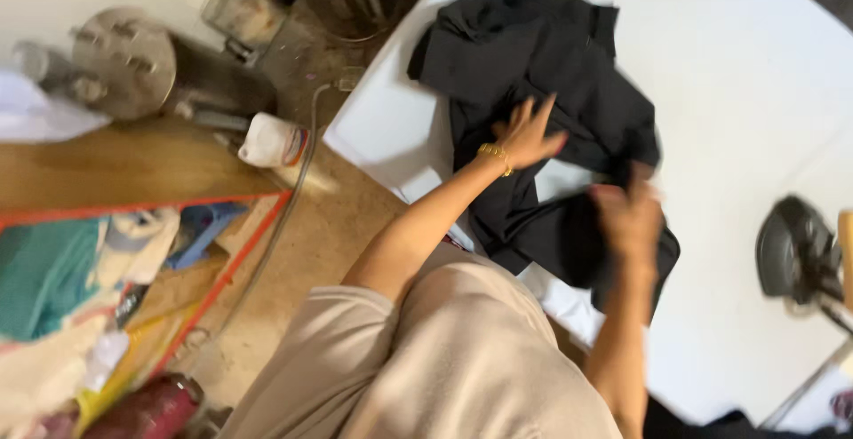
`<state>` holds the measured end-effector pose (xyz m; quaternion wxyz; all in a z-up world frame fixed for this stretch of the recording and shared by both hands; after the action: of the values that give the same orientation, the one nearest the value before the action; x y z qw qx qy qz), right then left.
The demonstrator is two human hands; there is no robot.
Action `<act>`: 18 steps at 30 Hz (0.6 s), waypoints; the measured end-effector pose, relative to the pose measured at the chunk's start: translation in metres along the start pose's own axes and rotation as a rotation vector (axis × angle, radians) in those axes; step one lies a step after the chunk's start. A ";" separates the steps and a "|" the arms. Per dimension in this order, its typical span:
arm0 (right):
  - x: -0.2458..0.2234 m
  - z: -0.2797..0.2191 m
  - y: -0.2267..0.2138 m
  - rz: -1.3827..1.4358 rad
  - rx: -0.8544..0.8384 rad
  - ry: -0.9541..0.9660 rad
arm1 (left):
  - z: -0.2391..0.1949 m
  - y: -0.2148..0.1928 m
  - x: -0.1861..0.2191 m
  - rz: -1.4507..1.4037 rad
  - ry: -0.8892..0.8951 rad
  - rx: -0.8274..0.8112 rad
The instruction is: The person sorts various garments including socks and shirts into stacks on a table and then spreads a pair of black trousers flat by hand and presses them with an iron.
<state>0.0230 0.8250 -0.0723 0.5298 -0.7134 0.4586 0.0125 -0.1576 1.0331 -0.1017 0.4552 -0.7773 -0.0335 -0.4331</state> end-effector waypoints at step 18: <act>0.031 -0.087 0.030 -0.302 0.418 -0.044 | -0.103 -0.035 -0.148 -0.297 -0.418 0.606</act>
<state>-0.0198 0.7379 -0.0725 0.6715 -0.6481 0.3281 -0.1465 -0.3315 1.0280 -0.1602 0.5797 -0.6660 -0.3636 -0.2971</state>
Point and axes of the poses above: each hand's wrist, its own z-axis towards the middle knuckle, its own y-axis out of the palm, x = y × z, the point moved 7 cm from there along z, towards the middle knuckle, and after that the axes turned 7 degrees about -x, right-handed, at the moved point
